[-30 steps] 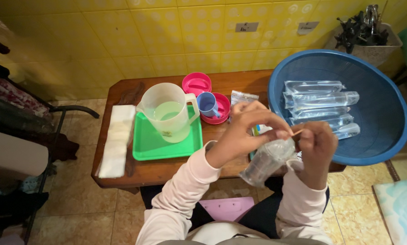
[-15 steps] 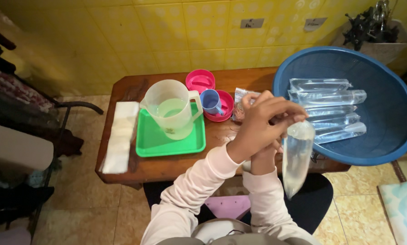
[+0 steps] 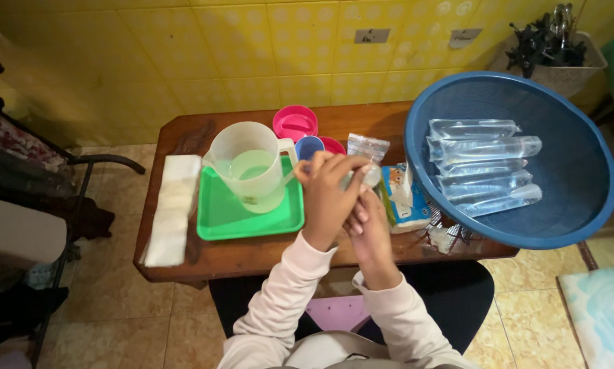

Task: The person sits on the floor and packs small items into clear plastic bags, sealing them with rubber bands. They then wipe the sealed bags with a tissue and place them into a blue basin.

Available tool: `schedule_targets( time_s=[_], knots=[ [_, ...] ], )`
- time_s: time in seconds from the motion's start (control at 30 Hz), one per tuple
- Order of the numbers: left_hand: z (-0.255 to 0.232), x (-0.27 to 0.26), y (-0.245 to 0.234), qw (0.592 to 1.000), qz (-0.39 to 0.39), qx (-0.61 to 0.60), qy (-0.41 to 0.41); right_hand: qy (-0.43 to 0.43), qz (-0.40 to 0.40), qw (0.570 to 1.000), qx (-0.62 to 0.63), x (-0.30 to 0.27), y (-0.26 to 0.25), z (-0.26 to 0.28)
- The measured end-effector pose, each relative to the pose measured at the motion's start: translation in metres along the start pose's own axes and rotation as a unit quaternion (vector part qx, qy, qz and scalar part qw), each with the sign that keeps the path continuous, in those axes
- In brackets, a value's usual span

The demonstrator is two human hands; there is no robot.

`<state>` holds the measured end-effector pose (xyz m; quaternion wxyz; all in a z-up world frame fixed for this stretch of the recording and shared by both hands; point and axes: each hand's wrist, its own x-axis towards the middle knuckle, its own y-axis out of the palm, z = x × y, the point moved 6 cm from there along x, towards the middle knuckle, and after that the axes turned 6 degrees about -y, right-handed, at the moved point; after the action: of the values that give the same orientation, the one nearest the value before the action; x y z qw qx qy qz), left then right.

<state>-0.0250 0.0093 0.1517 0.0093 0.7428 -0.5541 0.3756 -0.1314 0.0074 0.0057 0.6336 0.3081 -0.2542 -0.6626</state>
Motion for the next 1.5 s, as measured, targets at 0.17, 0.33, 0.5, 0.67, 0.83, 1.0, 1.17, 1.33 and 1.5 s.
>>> schedule_targets(
  time_s=[0.17,0.33,0.5,0.67,0.83,1.0,1.17,1.33,1.5],
  knots=[
    [0.031,-0.016,-0.008,0.999,-0.007,0.007,-0.038,-0.11,0.019,0.97,-0.218,-0.01,0.008,-0.002],
    [0.051,-0.026,-0.007,0.998,0.007,0.011,-0.059,-0.121,0.084,0.942,-0.3,-0.007,0.008,-0.003],
    [0.062,-0.025,-0.001,0.997,0.018,0.018,-0.069,-0.201,0.062,0.839,-0.502,-0.013,0.024,0.03],
    [0.081,-0.021,0.012,0.992,0.058,0.004,-0.109,-0.345,0.093,0.746,-0.562,-0.006,0.042,0.044],
    [0.091,-0.021,0.013,0.99,0.078,-0.002,-0.117,-0.335,0.076,0.772,-0.536,-0.003,0.037,0.035],
    [0.095,-0.014,0.007,0.99,0.089,0.028,-0.108,-0.371,0.066,0.755,-0.537,-0.005,0.038,0.032],
    [0.099,-0.008,0.006,0.986,0.122,0.01,-0.115,-0.376,0.043,0.747,-0.547,-0.007,0.038,0.029],
    [0.091,-0.005,0.008,0.985,0.126,0.035,-0.108,-0.422,0.039,0.684,-0.594,-0.019,0.046,0.031],
    [0.078,-0.005,0.008,0.99,0.102,0.068,-0.075,-0.444,0.094,0.676,-0.581,-0.013,0.046,0.031]
  ],
)
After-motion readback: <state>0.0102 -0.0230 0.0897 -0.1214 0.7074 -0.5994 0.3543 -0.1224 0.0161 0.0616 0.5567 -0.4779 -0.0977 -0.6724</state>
